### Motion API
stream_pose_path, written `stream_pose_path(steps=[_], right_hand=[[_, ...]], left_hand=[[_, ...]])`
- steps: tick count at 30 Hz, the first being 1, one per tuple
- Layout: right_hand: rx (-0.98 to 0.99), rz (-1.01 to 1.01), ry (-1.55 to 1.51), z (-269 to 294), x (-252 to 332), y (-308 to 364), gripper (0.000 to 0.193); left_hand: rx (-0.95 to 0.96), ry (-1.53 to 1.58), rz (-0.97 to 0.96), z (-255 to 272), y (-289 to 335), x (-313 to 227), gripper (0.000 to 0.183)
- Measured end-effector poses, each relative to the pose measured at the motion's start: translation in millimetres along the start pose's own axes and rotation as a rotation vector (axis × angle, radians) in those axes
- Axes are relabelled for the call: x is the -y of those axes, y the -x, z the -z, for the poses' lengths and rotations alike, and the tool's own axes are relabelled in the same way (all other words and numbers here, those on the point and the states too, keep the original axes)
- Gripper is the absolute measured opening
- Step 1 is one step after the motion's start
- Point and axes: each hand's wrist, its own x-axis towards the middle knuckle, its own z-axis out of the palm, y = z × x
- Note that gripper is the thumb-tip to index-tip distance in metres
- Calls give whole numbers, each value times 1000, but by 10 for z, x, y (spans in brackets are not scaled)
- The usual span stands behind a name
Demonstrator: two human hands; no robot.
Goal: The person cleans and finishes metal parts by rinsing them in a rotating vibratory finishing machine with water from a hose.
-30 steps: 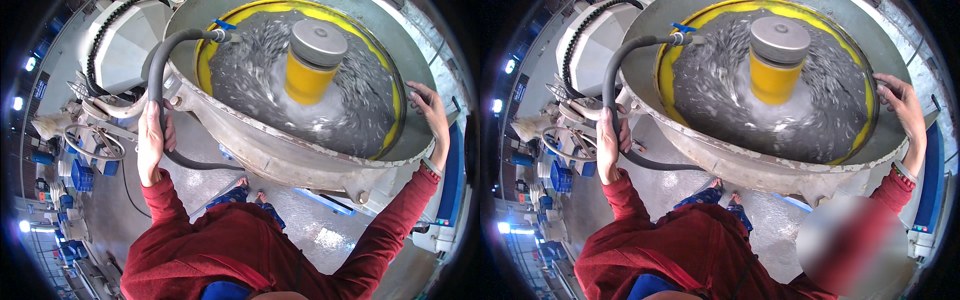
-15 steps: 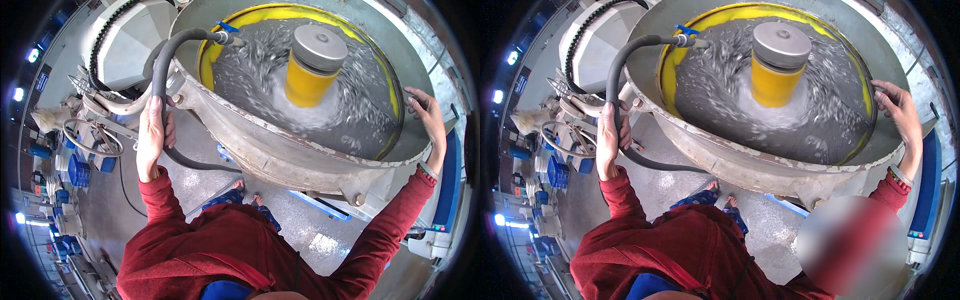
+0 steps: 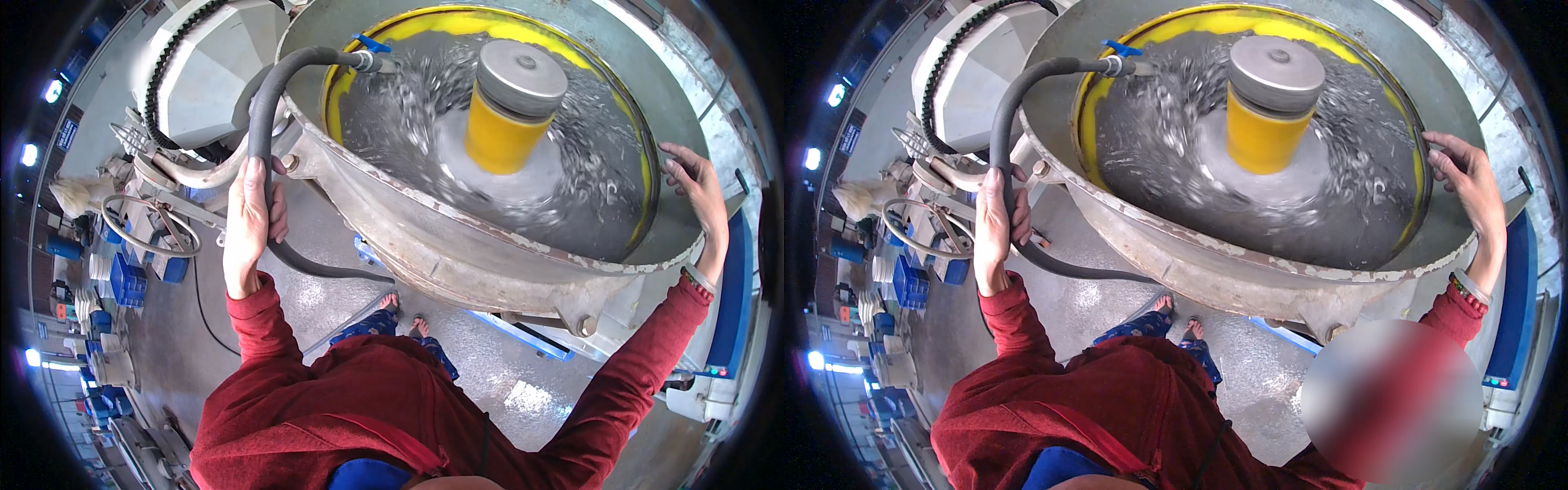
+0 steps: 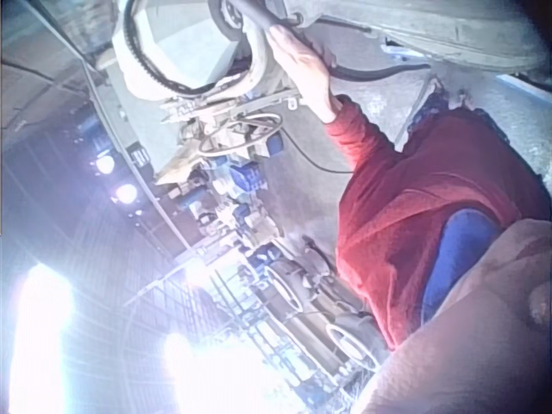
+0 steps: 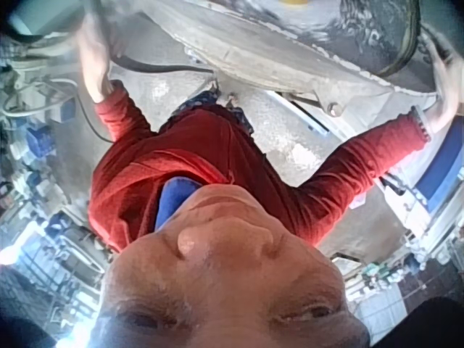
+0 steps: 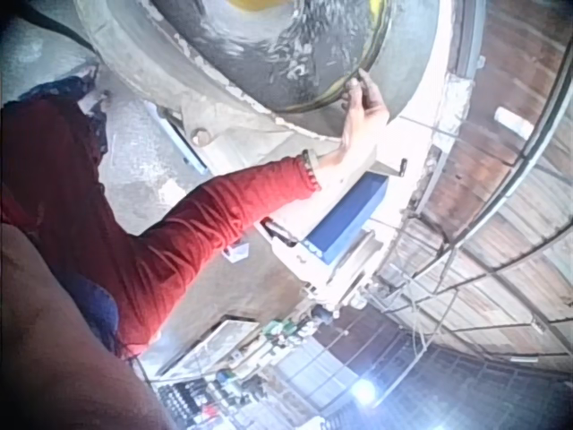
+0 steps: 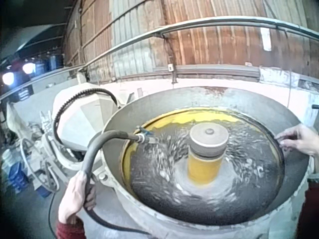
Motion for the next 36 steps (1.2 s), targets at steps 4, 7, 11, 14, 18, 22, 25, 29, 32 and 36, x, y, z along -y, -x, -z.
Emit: stream_pose_path(steps=[4, 7, 11, 14, 18, 22, 25, 29, 32, 36], right_hand=[[-25, -7, -8, 0, 41, 29, 31], [-53, -24, -9, -7, 28, 42, 32], [-53, -60, 10, -28, 0, -40, 32], [-35, -81, 47, -7, -20, -29, 33], [-44, -161, 90, 49, -119, 14, 35], [-16, -161, 120, 153, -234, 27, 35], [-37, -193, 167, 155, -214, 23, 35], [10, -182, 209, 146, -68, 33, 33], [-12, -177, 129, 202, -91, 67, 33], [-28, -188, 94, 172, -138, 113, 34]], left_hand=[[-2, 21, 3, 4, -25, 12, 42], [10, 19, -8, 33, -49, 40, 42], [-7, 23, 21, 77, -148, 34, 41], [16, 30, 8, 162, -268, 81, 42], [58, 47, 20, 233, -370, 115, 43], [99, 83, 28, 316, -471, 184, 48], [45, 141, 83, 416, -508, 258, 53], [14, 131, 102, 419, -493, 276, 61], [79, 208, 96, 368, -490, 342, 63], [144, 213, 91, 375, -536, 346, 63]])
